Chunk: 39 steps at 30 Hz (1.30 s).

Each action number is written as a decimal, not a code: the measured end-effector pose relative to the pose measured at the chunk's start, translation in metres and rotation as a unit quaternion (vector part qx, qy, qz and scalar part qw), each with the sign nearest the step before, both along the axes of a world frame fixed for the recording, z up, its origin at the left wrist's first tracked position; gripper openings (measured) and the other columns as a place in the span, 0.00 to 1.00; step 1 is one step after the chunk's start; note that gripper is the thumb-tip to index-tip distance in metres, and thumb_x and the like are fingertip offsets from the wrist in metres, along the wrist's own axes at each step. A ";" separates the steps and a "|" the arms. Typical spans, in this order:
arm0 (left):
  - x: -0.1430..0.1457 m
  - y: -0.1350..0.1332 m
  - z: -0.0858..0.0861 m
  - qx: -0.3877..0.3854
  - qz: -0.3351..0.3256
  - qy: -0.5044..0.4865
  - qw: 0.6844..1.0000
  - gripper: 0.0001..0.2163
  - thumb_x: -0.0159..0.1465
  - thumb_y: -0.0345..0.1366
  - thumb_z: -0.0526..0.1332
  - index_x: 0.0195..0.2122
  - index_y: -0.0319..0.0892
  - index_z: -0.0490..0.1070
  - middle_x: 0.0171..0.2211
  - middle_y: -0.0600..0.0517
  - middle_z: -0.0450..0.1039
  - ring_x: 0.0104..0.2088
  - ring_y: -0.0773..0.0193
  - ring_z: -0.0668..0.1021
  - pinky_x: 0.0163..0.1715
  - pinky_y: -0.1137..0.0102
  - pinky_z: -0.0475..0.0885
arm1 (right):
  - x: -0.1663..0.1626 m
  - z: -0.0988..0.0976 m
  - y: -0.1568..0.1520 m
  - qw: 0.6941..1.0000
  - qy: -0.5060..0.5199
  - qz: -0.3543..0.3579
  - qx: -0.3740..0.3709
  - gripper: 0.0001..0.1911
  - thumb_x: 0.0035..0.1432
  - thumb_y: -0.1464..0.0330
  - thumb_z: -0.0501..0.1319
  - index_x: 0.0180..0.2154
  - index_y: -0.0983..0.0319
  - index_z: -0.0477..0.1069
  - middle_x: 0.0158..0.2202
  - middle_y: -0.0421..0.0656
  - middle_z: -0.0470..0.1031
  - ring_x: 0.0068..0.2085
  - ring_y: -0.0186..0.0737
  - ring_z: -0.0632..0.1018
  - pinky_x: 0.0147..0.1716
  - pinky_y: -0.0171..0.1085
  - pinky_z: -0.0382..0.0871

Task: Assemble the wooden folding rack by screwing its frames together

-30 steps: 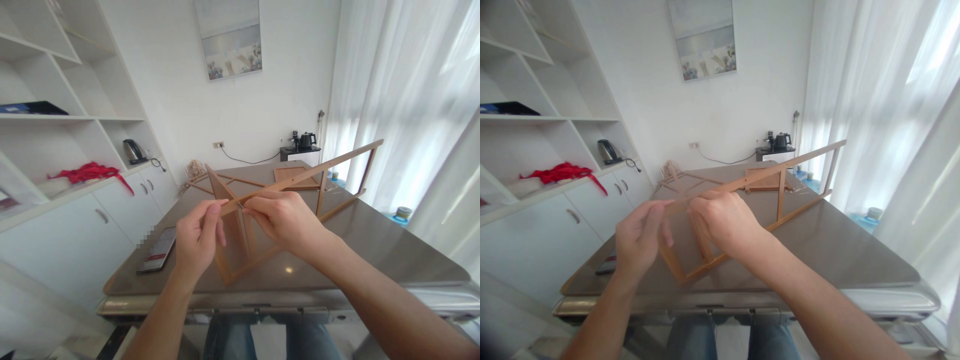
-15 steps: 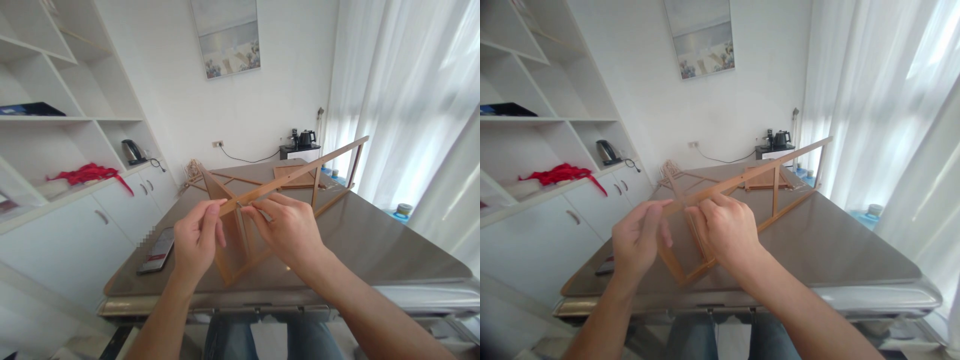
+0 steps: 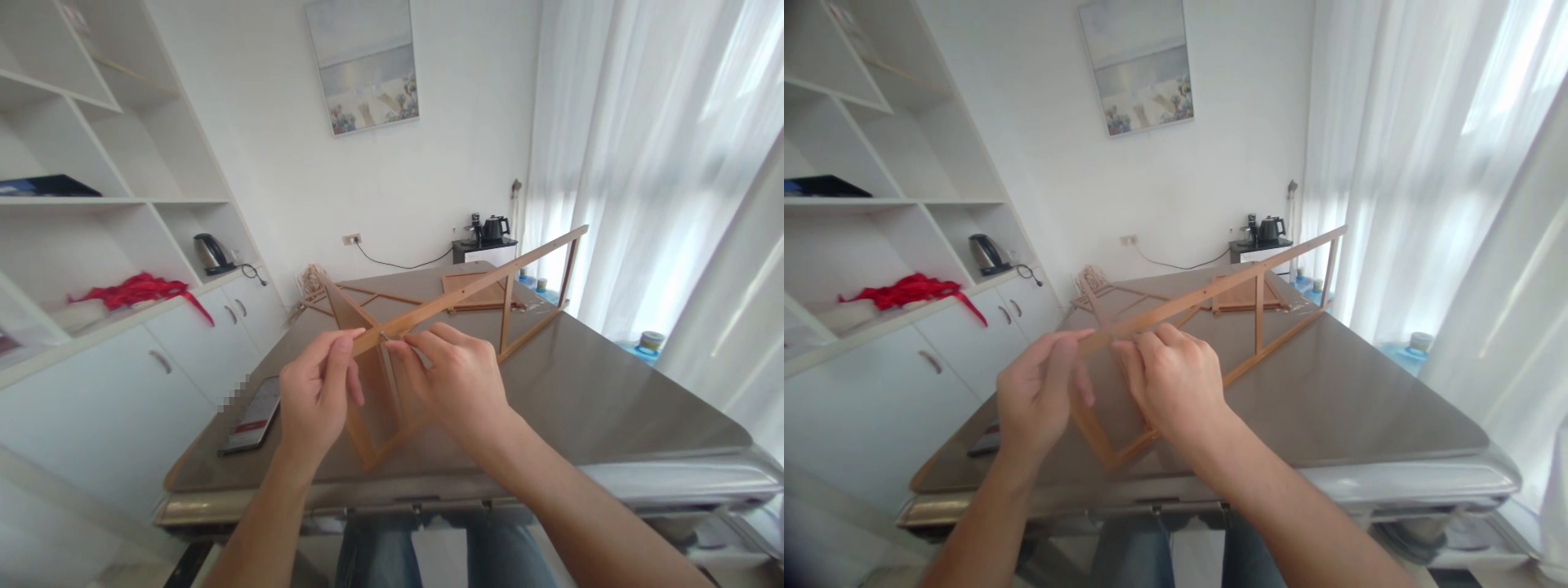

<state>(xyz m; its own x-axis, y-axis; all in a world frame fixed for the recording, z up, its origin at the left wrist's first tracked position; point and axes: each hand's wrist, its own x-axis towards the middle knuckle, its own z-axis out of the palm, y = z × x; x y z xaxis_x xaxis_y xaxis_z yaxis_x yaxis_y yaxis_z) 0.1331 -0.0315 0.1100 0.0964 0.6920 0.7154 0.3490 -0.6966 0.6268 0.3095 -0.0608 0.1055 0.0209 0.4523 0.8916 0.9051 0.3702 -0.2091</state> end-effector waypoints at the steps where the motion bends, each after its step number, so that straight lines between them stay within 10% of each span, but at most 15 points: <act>1: 0.001 -0.001 0.000 -0.001 -0.001 0.001 1.000 0.15 0.77 0.43 0.55 0.47 0.42 0.79 0.16 0.60 0.70 0.18 0.68 0.75 0.27 0.70 0.70 | 0.000 -0.001 0.000 1.000 0.004 -0.002 0.000 0.21 0.72 0.61 0.60 0.27 0.60 0.79 0.24 0.40 0.76 0.26 0.34 0.75 0.26 0.37 0.56; 19: 0.005 0.002 -0.005 -0.005 0.001 -0.036 0.999 0.14 0.76 0.44 0.56 0.49 0.41 0.77 0.17 0.59 0.69 0.18 0.67 0.74 0.25 0.71 0.69 | -0.004 -0.003 0.000 1.000 0.006 -0.006 -0.016 0.17 0.73 0.62 0.59 0.32 0.60 0.77 0.31 0.41 0.78 0.31 0.36 0.75 0.28 0.37 0.56; 23: 0.000 0.001 -0.040 -0.005 0.007 -0.078 0.997 0.19 0.74 0.46 0.59 0.61 0.43 0.66 0.32 0.53 0.78 0.33 0.63 0.82 0.40 0.68 0.77 | -0.003 -0.002 0.000 0.999 -0.042 0.001 -0.009 0.13 0.73 0.68 0.57 0.34 0.59 0.77 0.33 0.41 0.78 0.36 0.38 0.74 0.32 0.37 0.59; 30: -0.033 -0.008 -0.132 -0.141 0.049 0.110 0.983 0.18 0.65 0.50 0.68 0.49 0.44 0.77 0.45 0.45 0.81 0.47 0.49 0.83 0.48 0.57 0.78 | 0.008 0.008 -0.004 0.993 -0.059 0.098 0.008 0.15 0.72 0.72 0.54 0.34 0.60 0.76 0.31 0.41 0.76 0.35 0.38 0.73 0.35 0.35 0.64; 39: -0.035 -0.011 -0.139 -0.183 -0.003 0.174 0.968 0.11 0.69 0.46 0.64 0.41 0.46 0.83 0.42 0.47 0.85 0.46 0.49 0.84 0.50 0.57 0.77 | 0.024 -0.061 -0.037 0.976 0.133 0.151 -0.082 0.07 0.70 0.68 0.63 0.38 0.59 0.79 0.32 0.39 0.80 0.33 0.35 0.79 0.35 0.33 0.68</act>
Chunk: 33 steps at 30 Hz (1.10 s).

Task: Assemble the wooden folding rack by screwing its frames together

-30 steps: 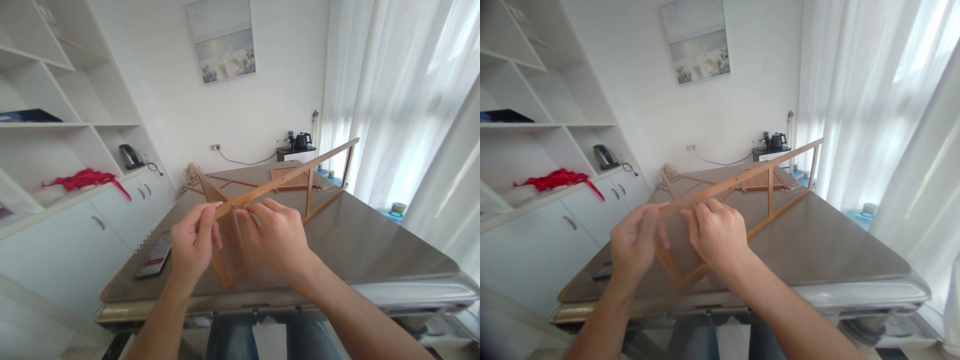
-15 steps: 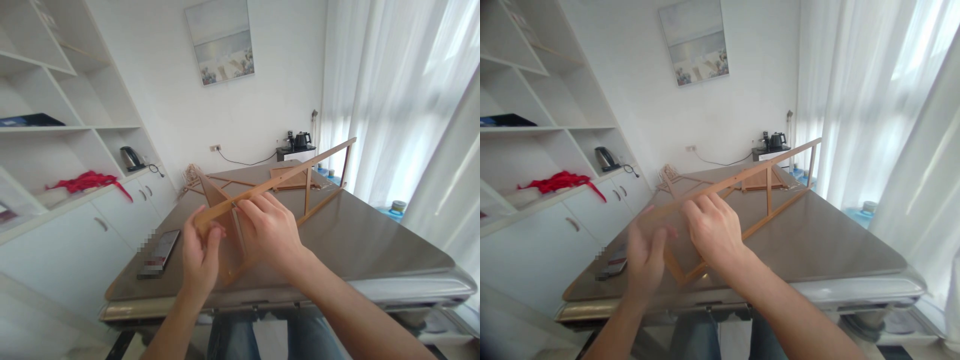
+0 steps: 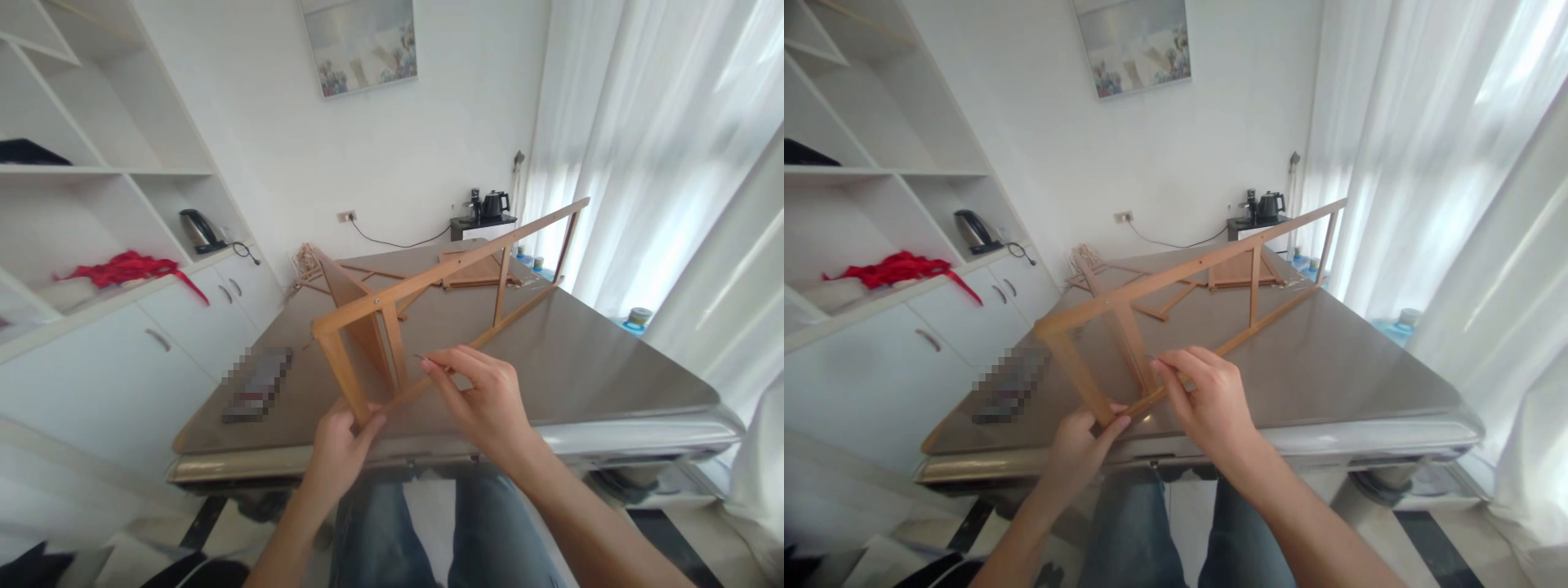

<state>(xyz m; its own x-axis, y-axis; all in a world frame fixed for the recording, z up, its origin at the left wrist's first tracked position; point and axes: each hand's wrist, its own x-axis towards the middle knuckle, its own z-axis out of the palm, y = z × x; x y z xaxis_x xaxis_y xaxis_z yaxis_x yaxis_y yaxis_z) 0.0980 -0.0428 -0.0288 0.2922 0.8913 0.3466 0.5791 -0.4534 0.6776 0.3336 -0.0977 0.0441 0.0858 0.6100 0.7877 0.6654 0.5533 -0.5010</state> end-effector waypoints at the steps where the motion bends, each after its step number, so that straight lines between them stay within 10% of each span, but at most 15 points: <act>1: 0.000 -0.001 0.001 0.000 0.007 -0.008 1.000 0.12 0.69 0.46 0.64 0.41 0.46 0.83 0.42 0.47 0.85 0.46 0.49 0.85 0.49 0.57 0.77 | 0.000 -0.011 -0.003 1.000 0.009 0.003 -0.025 0.07 0.70 0.68 0.63 0.38 0.59 0.79 0.31 0.39 0.81 0.32 0.35 0.79 0.34 0.33 0.68; 9: 0.007 -0.009 0.023 -0.023 0.043 -0.146 0.988 0.16 0.69 0.49 0.64 0.45 0.40 0.79 0.34 0.48 0.86 0.37 0.54 0.87 0.39 0.66 0.81 | -0.011 -0.050 -0.015 0.997 -0.004 0.024 -0.077 0.11 0.73 0.67 0.58 0.40 0.59 0.79 0.33 0.43 0.81 0.33 0.37 0.80 0.32 0.34 0.68; 18: 0.018 -0.020 0.062 0.052 0.057 -0.123 0.989 0.16 0.72 0.47 0.60 0.31 0.42 0.74 0.22 0.54 0.76 0.26 0.65 0.80 0.31 0.73 0.74 | -0.021 -0.049 -0.005 0.996 -0.079 -0.008 -0.029 0.14 0.75 0.67 0.55 0.41 0.59 0.78 0.30 0.40 0.74 0.29 0.33 0.75 0.30 0.33 0.63; 33: 0.016 -0.027 0.067 0.048 0.053 -0.119 0.990 0.18 0.72 0.46 0.59 0.28 0.42 0.73 0.21 0.56 0.72 0.26 0.67 0.77 0.30 0.74 0.72 | -0.023 -0.041 0.002 0.993 -0.120 -0.005 -0.021 0.14 0.76 0.68 0.53 0.42 0.59 0.77 0.31 0.39 0.75 0.29 0.32 0.74 0.29 0.33 0.59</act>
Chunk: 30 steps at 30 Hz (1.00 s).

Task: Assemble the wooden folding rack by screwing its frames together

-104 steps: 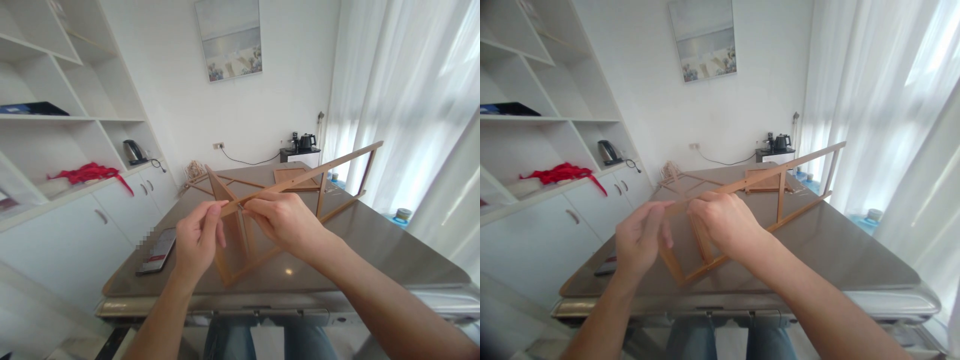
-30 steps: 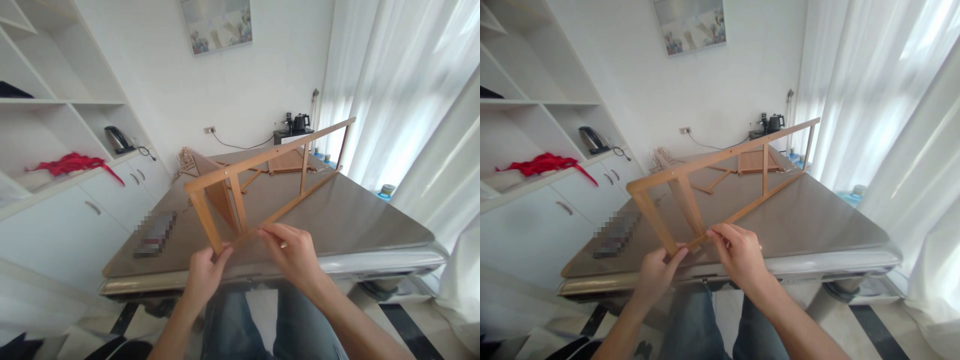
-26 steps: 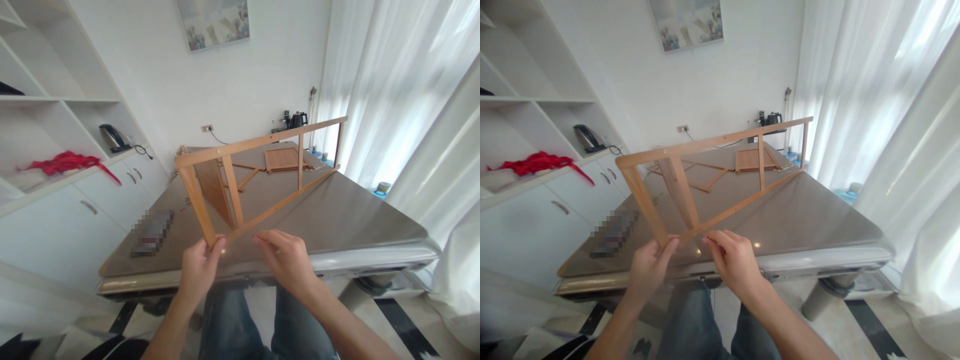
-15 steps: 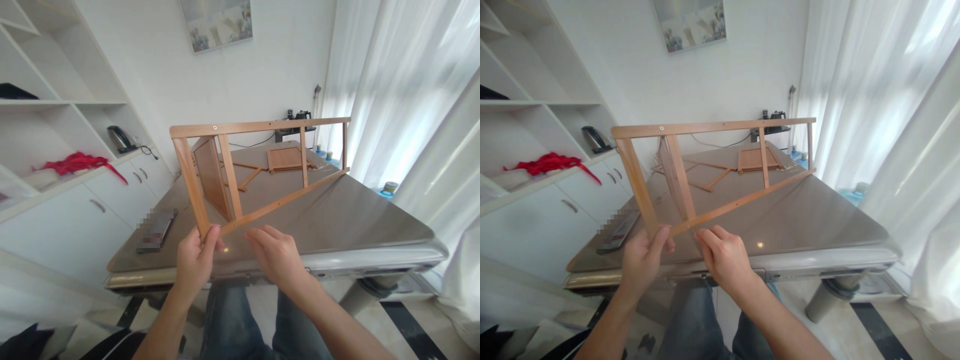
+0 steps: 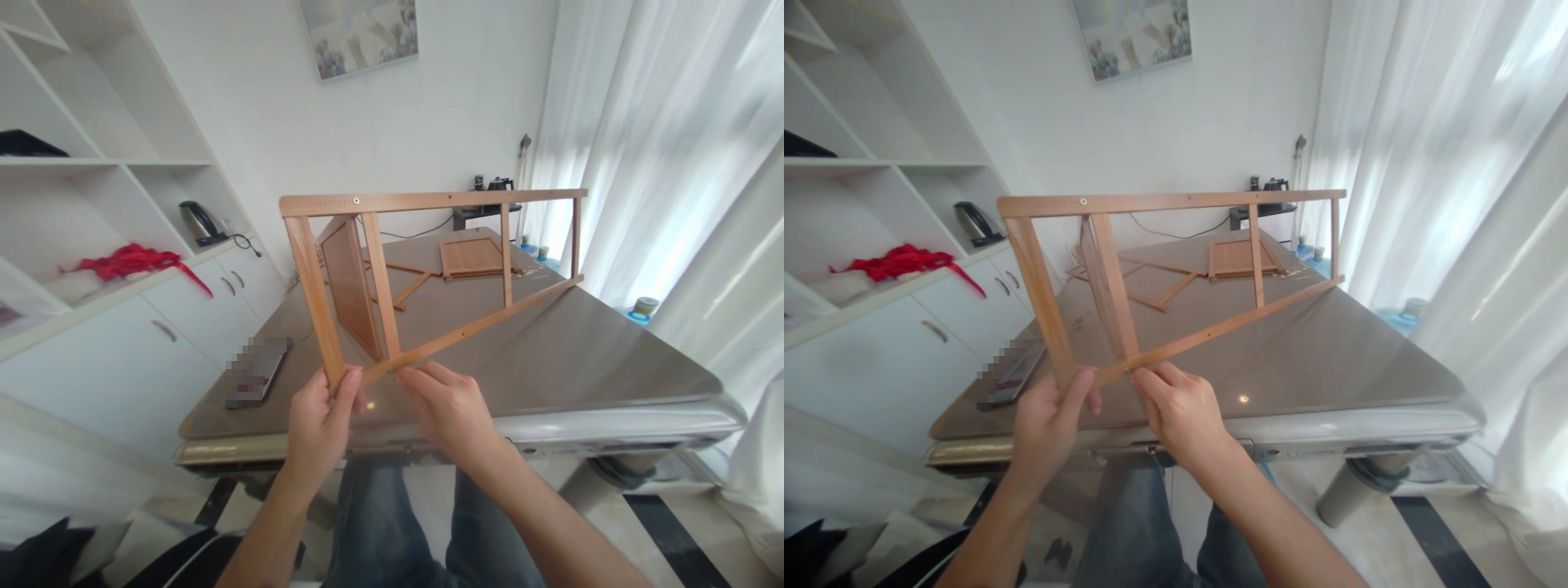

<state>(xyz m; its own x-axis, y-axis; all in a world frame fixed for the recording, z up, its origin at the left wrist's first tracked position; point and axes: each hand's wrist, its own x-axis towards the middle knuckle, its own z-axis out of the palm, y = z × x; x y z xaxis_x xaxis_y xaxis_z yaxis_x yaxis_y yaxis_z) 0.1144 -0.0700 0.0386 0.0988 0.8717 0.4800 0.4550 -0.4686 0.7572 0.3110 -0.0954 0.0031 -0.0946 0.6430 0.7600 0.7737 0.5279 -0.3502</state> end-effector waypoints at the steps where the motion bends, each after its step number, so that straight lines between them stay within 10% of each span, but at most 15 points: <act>1: 0.000 0.000 0.000 0.000 0.000 0.001 1.000 0.18 0.72 0.46 0.59 0.28 0.42 0.72 0.21 0.56 0.72 0.26 0.67 0.77 0.30 0.74 0.71 | 0.001 0.002 0.000 1.000 -0.012 0.001 0.005 0.14 0.76 0.68 0.52 0.42 0.59 0.77 0.32 0.39 0.76 0.29 0.32 0.75 0.29 0.34 0.59; 30: 0.002 -0.001 -0.001 -0.022 -0.001 -0.036 0.999 0.14 0.71 0.44 0.61 0.32 0.41 0.74 0.22 0.54 0.74 0.24 0.65 0.78 0.28 0.74 0.74 | -0.012 0.001 -0.005 0.996 0.030 -0.081 -0.015 0.24 0.75 0.63 0.56 0.25 0.60 0.74 0.23 0.40 0.70 0.25 0.33 0.72 0.26 0.37 0.56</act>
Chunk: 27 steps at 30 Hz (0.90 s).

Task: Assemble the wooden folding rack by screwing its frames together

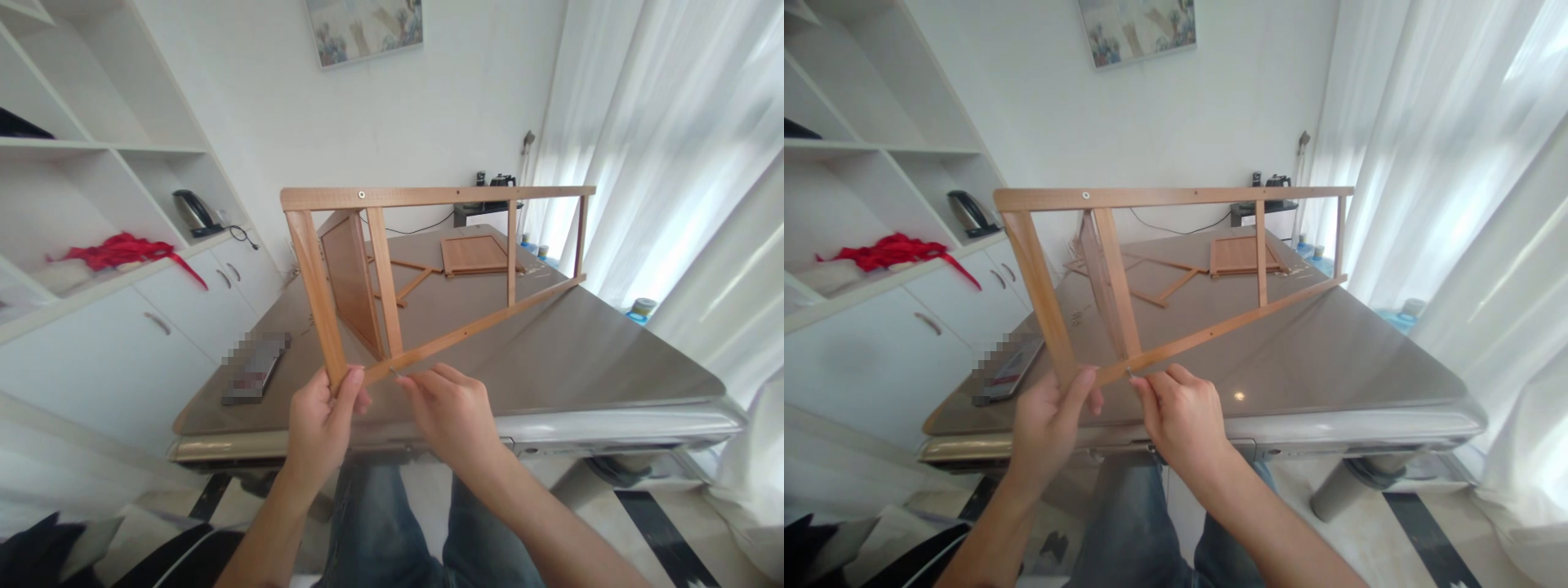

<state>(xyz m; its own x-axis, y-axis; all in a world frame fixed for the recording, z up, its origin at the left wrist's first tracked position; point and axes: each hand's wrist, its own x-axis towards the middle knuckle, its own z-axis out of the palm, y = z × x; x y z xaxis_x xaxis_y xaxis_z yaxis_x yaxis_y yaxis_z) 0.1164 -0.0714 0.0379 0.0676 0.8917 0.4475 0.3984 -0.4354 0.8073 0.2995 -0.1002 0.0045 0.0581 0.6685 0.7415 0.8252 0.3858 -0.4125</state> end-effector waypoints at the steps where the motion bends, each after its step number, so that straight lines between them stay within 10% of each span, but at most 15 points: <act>1: 0.000 0.000 0.000 0.001 0.000 -0.001 1.000 0.14 0.71 0.44 0.61 0.32 0.41 0.74 0.22 0.54 0.74 0.24 0.65 0.78 0.28 0.73 0.74 | 0.000 0.000 0.000 1.000 0.005 -0.001 0.001 0.23 0.74 0.63 0.57 0.25 0.60 0.74 0.23 0.40 0.70 0.25 0.33 0.72 0.26 0.37 0.56; 27: 0.002 0.000 -0.002 -0.007 0.004 -0.011 1.000 0.14 0.70 0.45 0.62 0.33 0.41 0.75 0.22 0.54 0.75 0.24 0.65 0.80 0.27 0.73 0.76 | -0.003 -0.007 0.000 1.000 0.011 0.000 0.007 0.23 0.74 0.64 0.56 0.24 0.60 0.71 0.23 0.39 0.67 0.24 0.33 0.70 0.25 0.37 0.54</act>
<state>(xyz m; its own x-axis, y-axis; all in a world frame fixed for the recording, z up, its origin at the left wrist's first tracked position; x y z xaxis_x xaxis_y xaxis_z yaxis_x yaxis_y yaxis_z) 0.1183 -0.0710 0.0360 0.0512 0.8980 0.4369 0.3835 -0.4216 0.8217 0.2965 -0.1001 -0.0023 0.0735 0.6587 0.7488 0.8161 0.3919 -0.4248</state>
